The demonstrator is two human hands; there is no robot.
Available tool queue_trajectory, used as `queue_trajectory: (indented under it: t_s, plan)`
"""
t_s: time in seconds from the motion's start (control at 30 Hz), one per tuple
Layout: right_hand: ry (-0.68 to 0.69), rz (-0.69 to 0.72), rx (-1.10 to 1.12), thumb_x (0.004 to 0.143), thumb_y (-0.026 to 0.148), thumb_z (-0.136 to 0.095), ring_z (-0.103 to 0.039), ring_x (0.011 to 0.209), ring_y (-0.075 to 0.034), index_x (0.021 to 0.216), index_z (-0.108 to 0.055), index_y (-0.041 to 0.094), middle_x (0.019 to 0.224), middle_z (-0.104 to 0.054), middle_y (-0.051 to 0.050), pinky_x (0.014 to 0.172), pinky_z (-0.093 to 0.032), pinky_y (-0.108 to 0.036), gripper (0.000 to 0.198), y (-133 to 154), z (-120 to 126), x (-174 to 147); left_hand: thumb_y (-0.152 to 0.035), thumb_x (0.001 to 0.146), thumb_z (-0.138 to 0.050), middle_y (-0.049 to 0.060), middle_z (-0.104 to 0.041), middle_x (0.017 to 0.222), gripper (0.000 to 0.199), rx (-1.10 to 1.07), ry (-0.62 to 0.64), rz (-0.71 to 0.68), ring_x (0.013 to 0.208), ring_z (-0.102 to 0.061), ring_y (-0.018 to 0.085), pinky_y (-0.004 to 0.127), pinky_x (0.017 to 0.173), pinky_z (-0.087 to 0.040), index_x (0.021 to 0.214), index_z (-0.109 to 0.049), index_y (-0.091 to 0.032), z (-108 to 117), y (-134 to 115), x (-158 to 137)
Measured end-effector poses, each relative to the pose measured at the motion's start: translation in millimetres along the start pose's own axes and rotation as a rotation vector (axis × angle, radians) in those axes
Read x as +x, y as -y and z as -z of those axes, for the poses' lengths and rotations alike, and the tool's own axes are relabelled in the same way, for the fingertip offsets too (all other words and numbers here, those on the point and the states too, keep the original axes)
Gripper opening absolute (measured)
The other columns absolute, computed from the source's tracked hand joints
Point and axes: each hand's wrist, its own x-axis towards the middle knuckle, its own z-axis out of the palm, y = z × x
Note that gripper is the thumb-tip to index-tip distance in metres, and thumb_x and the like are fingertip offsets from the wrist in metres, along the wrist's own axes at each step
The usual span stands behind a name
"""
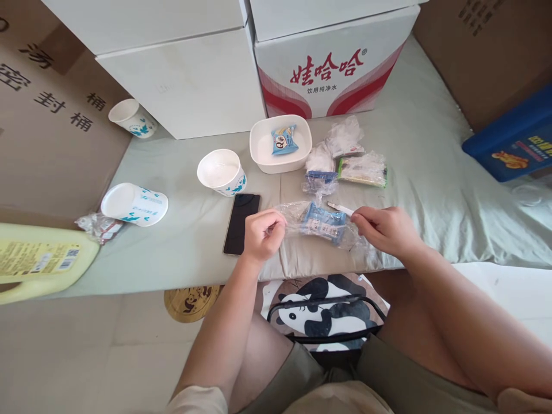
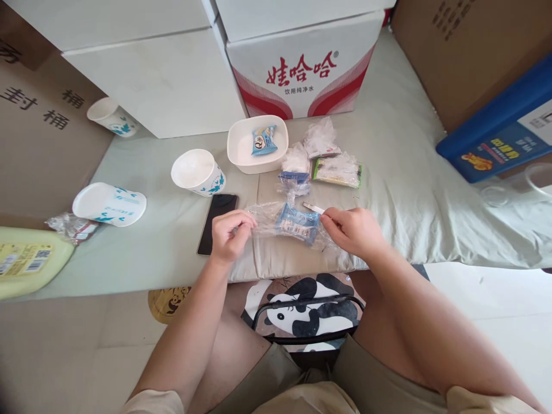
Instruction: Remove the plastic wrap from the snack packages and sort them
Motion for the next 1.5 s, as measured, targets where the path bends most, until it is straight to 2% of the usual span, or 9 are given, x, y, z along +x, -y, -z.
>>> queue_trajectory:
  t_s: [0.13,0.23,0.43,0.6,0.73,0.87,1.0,1.23,1.5]
  plan:
    - [-0.151,-0.043,0.007,0.09,0.047,-0.048,-0.044,0.04,-0.013,0.068,-0.069,0.021,0.042,-0.05,0.001,0.047,-0.032,-0.025,0.04,2.2,5.5,-1.0,-0.056,0.091,-0.045,0.01,-0.068,0.058,0.06,-0.405,0.171,0.36,0.046,-0.059,0.015,0.027,0.043,-0.039,0.047,-0.061,-0.018,2.0,-0.3,1.2]
    - [-0.157,-0.052,-0.028,0.089,0.047,-0.05,-0.045,0.043,-0.013,0.065,-0.068,0.022,0.044,-0.052,0.0,0.048,-0.031,-0.026,0.04,-2.4,7.4,-1.5,-0.052,0.088,-0.051,0.01,-0.07,0.059,0.056,-0.321,0.338,0.538,0.045,-0.059,0.014,0.025,0.043,-0.037,0.045,-0.061,-0.017,2.9,-2.4,2.3]
    - [-0.201,-0.196,-0.209,0.088,0.042,-0.051,-0.047,0.048,-0.017,0.062,-0.063,0.022,0.05,-0.059,-0.003,0.053,-0.029,-0.029,0.035,-13.7,7.0,0.5,-0.026,0.079,-0.06,0.002,-0.057,0.045,0.047,0.156,0.651,0.311,0.045,-0.052,0.009,0.025,0.05,-0.034,0.036,-0.043,-0.018,-4.7,-2.8,-1.3]
    - [-0.419,-0.262,-0.186,0.09,0.04,-0.054,-0.056,0.051,-0.017,0.068,-0.068,0.021,0.057,-0.066,-0.005,0.055,-0.036,-0.029,0.032,-3.1,6.8,-1.2,-0.028,0.089,-0.057,0.002,-0.061,0.055,0.046,0.226,0.294,0.164,0.054,-0.057,0.012,0.027,0.057,-0.042,0.045,-0.048,-0.019,-6.0,-1.6,-1.1]
    - [-0.21,0.018,-0.034,0.091,0.041,-0.053,-0.059,0.051,-0.015,0.077,-0.073,0.022,0.056,-0.066,-0.002,0.053,-0.038,-0.026,0.03,3.3,1.6,-4.4,-0.025,0.086,-0.062,0.008,-0.075,0.095,0.019,0.442,-0.007,0.065,0.092,-0.067,0.021,0.036,0.087,-0.054,0.07,-0.07,-0.021,-5.7,3.0,1.4]
    - [0.188,0.17,0.076,0.09,0.039,-0.054,-0.045,0.04,-0.01,0.081,-0.073,0.023,0.046,-0.055,0.004,0.048,-0.032,-0.026,0.027,2.3,3.0,-5.8,-0.025,0.084,-0.069,0.008,-0.064,0.139,0.01,0.534,0.142,-0.001,0.134,-0.053,0.03,0.05,0.115,-0.044,0.084,-0.078,-0.023,-9.0,7.0,-0.4]
    - [0.406,0.161,0.174,0.092,0.041,-0.053,-0.045,0.04,-0.01,0.076,-0.069,0.023,0.047,-0.055,0.004,0.048,-0.033,-0.024,0.029,1.9,10.6,-5.9,-0.022,0.087,-0.066,0.009,-0.064,0.138,0.012,0.504,0.249,0.001,0.135,-0.055,0.028,0.049,0.115,-0.046,0.092,-0.077,-0.022,-12.3,6.6,-2.5]
    - [-0.039,-0.124,0.08,0.09,0.041,-0.056,-0.059,0.053,-0.015,0.079,-0.063,0.023,0.062,-0.066,-0.001,0.054,-0.043,-0.027,0.023,0.7,5.7,-4.1,-0.021,0.086,-0.067,0.01,-0.066,0.131,0.008,0.453,0.274,0.045,0.126,-0.062,0.025,0.042,0.109,-0.051,0.092,-0.072,-0.021,-13.3,-0.3,-2.7]
    - [0.099,0.003,0.033,0.089,0.038,-0.06,-0.071,0.084,-0.021,0.107,-0.068,0.024,0.107,-0.072,-0.006,0.067,-0.052,-0.031,0.024,8.4,-12.7,-4.4,-0.018,0.083,-0.068,0.01,-0.061,0.137,0.028,0.521,0.292,0.16,0.129,-0.06,0.026,0.042,0.11,-0.05,0.111,-0.069,-0.024,-27.2,-0.7,6.3]
